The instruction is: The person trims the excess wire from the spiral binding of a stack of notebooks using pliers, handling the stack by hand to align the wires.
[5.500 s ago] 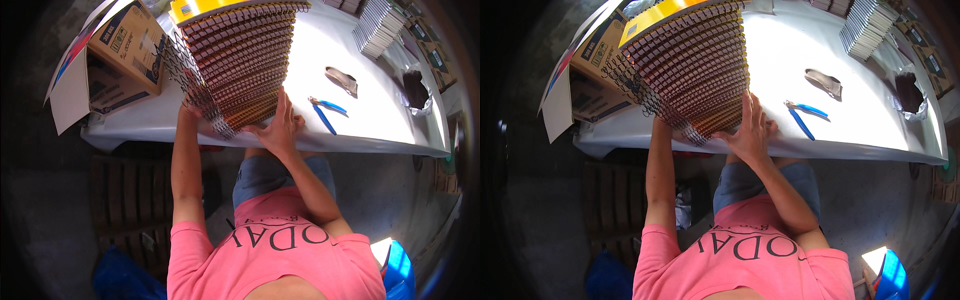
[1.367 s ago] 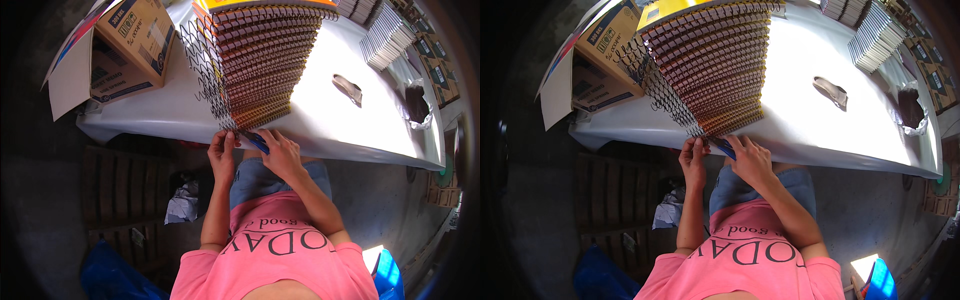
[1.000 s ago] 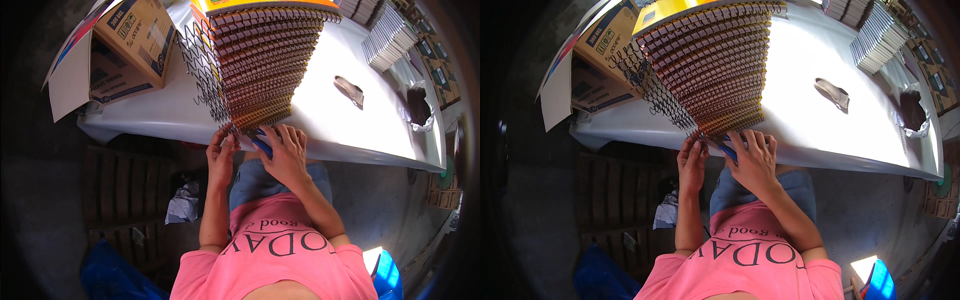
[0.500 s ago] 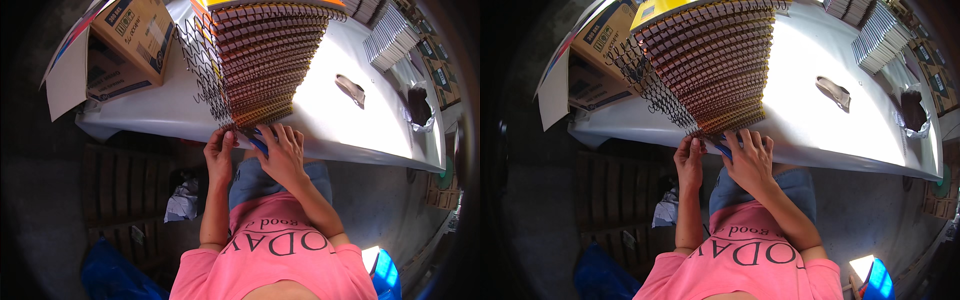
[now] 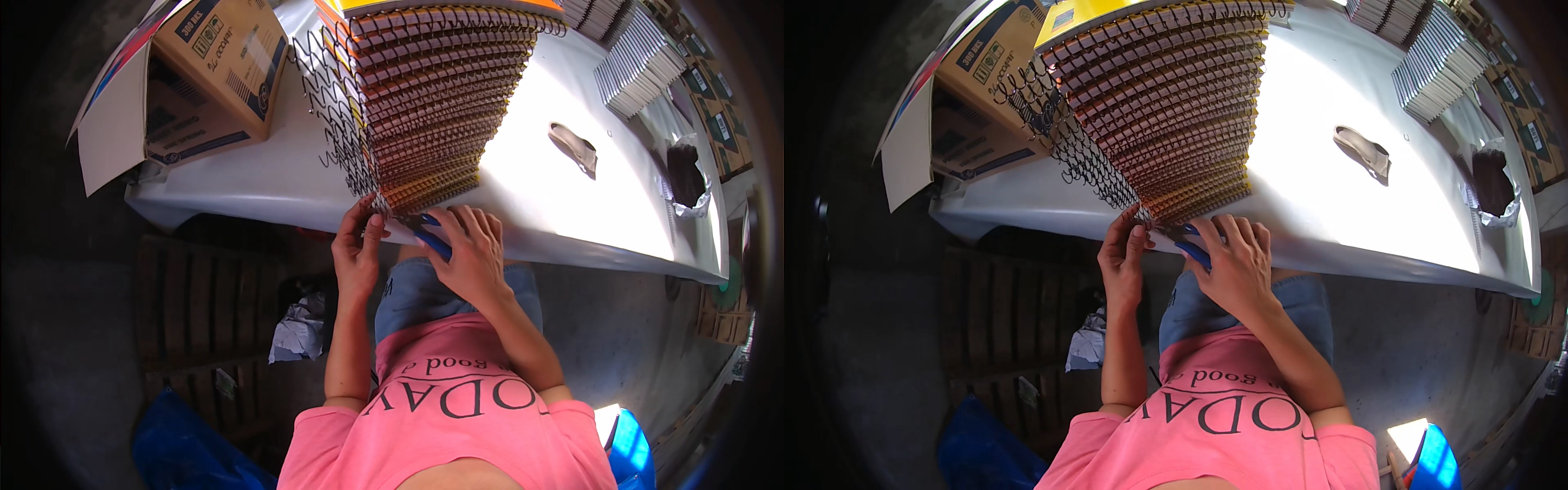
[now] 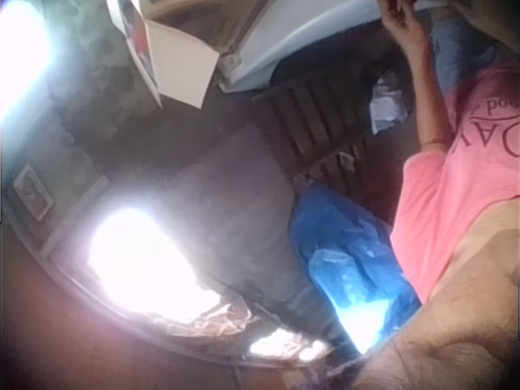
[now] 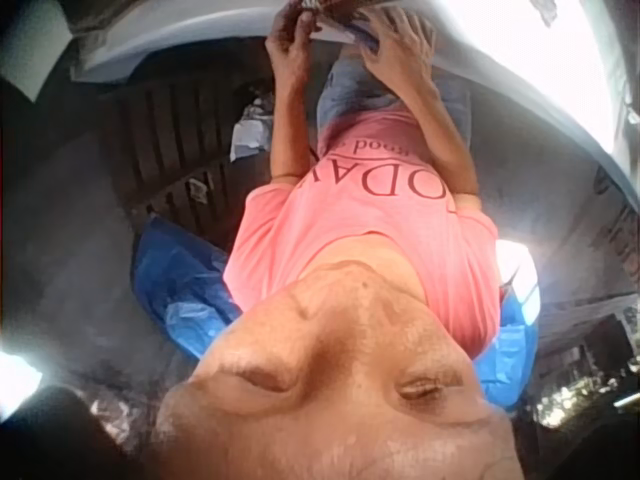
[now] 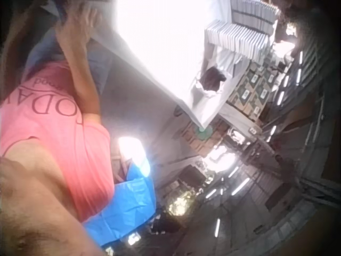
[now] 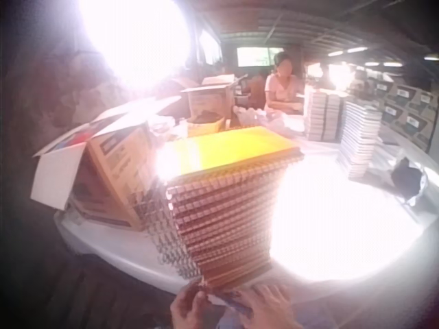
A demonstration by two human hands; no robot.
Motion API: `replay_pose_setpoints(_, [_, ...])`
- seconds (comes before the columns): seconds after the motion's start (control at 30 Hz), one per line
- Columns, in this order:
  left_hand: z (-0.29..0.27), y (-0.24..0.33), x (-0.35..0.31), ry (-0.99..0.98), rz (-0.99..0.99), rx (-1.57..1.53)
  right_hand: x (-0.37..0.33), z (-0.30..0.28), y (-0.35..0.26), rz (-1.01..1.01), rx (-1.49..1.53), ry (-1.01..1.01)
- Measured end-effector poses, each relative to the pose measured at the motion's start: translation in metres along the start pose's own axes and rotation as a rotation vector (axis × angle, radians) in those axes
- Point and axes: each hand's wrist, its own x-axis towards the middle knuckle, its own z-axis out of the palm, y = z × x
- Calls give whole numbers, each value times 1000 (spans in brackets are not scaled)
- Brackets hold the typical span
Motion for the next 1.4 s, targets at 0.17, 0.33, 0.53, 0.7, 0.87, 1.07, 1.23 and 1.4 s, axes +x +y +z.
replay_pose_setpoints(0.17, [-5, 5, -1, -59, -23, -32, 4, 1, -2, -27, -71, 62])
replay_pose_setpoints(0.33, [-7, -1, 0, -60, -32, -73, 6, 6, -8, 14, -54, -5])
replay_pose_setpoints(0.53, [-11, -6, 3, -79, -36, -81, 6, 6, -6, 109, 150, -93])
replay_pose_setpoints(0.7, [-9, -4, 0, -77, -32, -67, 11, 6, -10, -21, -76, -2])
replay_pose_setpoints(0.87, [-8, -8, -1, -49, -37, -94, 12, 7, -9, -32, -101, -13])
replay_pose_setpoints(1.07, [-1, -12, 0, 10, -53, -194, 11, 22, 6, 19, -67, -67])
replay_pose_setpoints(1.23, [5, -9, -2, 38, -147, -372, 12, 19, 7, -21, -86, -22])
replay_pose_setpoints(1.4, [16, -4, -13, 208, 435, 464, 12, 17, 3, -3, -105, -41])
